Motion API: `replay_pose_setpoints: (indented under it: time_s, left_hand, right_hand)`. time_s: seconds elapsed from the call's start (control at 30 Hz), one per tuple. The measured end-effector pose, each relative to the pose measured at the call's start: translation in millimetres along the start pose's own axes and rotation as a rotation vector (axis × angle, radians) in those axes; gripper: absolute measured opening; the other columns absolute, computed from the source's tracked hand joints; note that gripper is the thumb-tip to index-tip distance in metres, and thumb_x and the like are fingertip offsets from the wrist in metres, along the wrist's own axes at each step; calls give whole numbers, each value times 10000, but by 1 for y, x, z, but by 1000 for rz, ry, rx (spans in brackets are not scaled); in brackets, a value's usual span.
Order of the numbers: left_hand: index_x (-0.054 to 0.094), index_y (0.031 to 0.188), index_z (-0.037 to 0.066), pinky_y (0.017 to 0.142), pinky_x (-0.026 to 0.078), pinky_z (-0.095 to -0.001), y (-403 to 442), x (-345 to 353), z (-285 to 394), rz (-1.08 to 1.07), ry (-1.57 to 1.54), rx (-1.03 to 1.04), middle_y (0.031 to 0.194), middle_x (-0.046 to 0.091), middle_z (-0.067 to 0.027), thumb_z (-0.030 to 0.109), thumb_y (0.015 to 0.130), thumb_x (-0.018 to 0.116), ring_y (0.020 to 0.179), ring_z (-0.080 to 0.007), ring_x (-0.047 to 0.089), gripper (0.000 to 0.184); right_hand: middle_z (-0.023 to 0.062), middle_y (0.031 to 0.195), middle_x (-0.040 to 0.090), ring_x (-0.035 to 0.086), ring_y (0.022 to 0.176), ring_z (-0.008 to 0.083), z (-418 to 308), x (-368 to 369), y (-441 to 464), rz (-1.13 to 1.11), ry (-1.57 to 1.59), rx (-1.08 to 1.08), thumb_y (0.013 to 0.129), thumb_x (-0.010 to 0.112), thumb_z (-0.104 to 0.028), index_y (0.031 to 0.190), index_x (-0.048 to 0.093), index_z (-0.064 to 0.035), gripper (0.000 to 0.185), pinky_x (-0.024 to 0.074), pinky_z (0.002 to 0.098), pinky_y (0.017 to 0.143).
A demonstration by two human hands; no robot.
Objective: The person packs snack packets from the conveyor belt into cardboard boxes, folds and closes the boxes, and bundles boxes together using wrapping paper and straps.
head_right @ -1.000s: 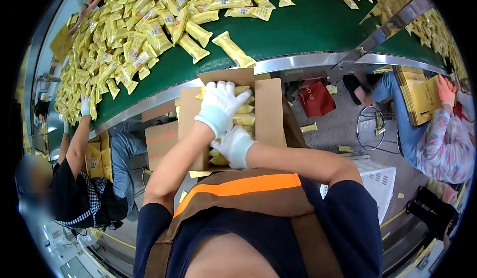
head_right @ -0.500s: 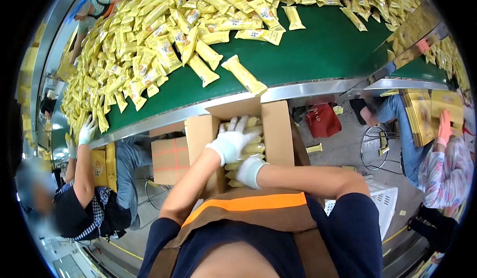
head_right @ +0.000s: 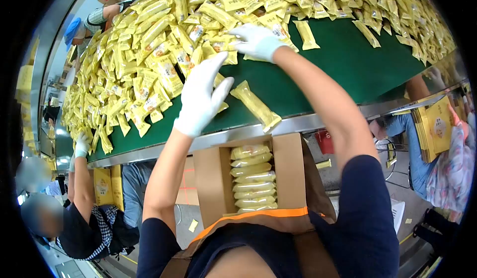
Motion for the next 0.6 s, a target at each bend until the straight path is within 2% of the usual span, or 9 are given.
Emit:
replay_pose_setpoints:
  time_s: [0.03,0.1,0.23,0.3,0.37,0.43,0.47,0.53,0.6]
  left_hand:
    - [533,1331,121,976,437,-436,2,16,-26,57,172,57,1201,624,-123,320,845,684,1136,-363,542,547]
    - [525,1328,105,1021,382,-475,-18,72,-75,-194,374,53,1157,632,-129,390,841,675,1185,-378,496,584]
    - [694,1045,80,1000,414,-464,-63,50,-74,-242,260,-53,1038,651,-106,322,816,703,1166,-362,524,333]
    - [673,1100,77,988,449,-448,-83,30,-62,-248,222,63,1088,646,-132,186,786,729,1182,-365,537,337]
    - [628,1190,77,993,456,-433,-93,7,-47,-218,361,73,1221,601,-143,117,767,737,1159,-360,560,438]
    - [614,1233,80,944,488,-422,-117,-14,-67,-21,315,-162,1209,607,-159,174,800,738,1112,-370,583,460]
    - [601,1261,74,899,508,-416,-124,-14,-80,-4,362,-252,1186,611,-175,270,846,720,1069,-381,597,474]
    - [561,1305,62,831,512,-444,-119,-5,-86,-65,488,-299,1117,618,-201,411,890,657,978,-390,613,551]
    - [495,1365,56,780,510,-469,-105,14,-96,-185,647,-368,1060,618,-223,454,897,631,934,-391,614,629]
  right_hand:
    - [127,1398,519,514,1258,312,-5,19,13,11,-101,-50,866,562,-536,1359,554,-170,614,421,415,1031]
    - [96,1457,450,502,1252,320,-29,65,13,-147,-551,-140,861,560,-542,1412,497,-224,639,405,429,1034]
    - [94,1347,507,514,1189,311,-30,55,-32,-220,-341,-383,780,687,-357,1240,604,-197,495,385,467,1011]
    - [63,1305,538,515,1191,293,-16,38,-63,-235,-319,-323,776,706,-312,1180,617,-170,437,373,476,1010]
    - [44,1199,594,559,1113,264,-35,-13,-97,196,-489,-468,805,669,-376,1160,630,-161,417,433,442,942]
    - [110,1138,615,578,1076,310,-39,-43,-124,228,-184,-203,781,702,-395,1134,631,-99,466,454,436,908]
    - [127,999,631,618,956,317,-39,-28,-133,-7,-226,5,770,698,-477,1041,657,-65,496,491,422,821]
    - [125,894,620,639,855,299,-53,19,-157,-235,-286,83,769,647,-587,940,659,-80,535,507,426,750]
    - [122,886,617,642,862,296,-50,30,-156,-83,-148,178,765,650,-543,879,642,-88,469,521,407,732]
Point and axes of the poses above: each hand's wrist, its own y-axis towards the middle knuckle, its own x-axis out of the palm, z = x × y, the point moved 10 cm from there along y, towards the middle knuckle
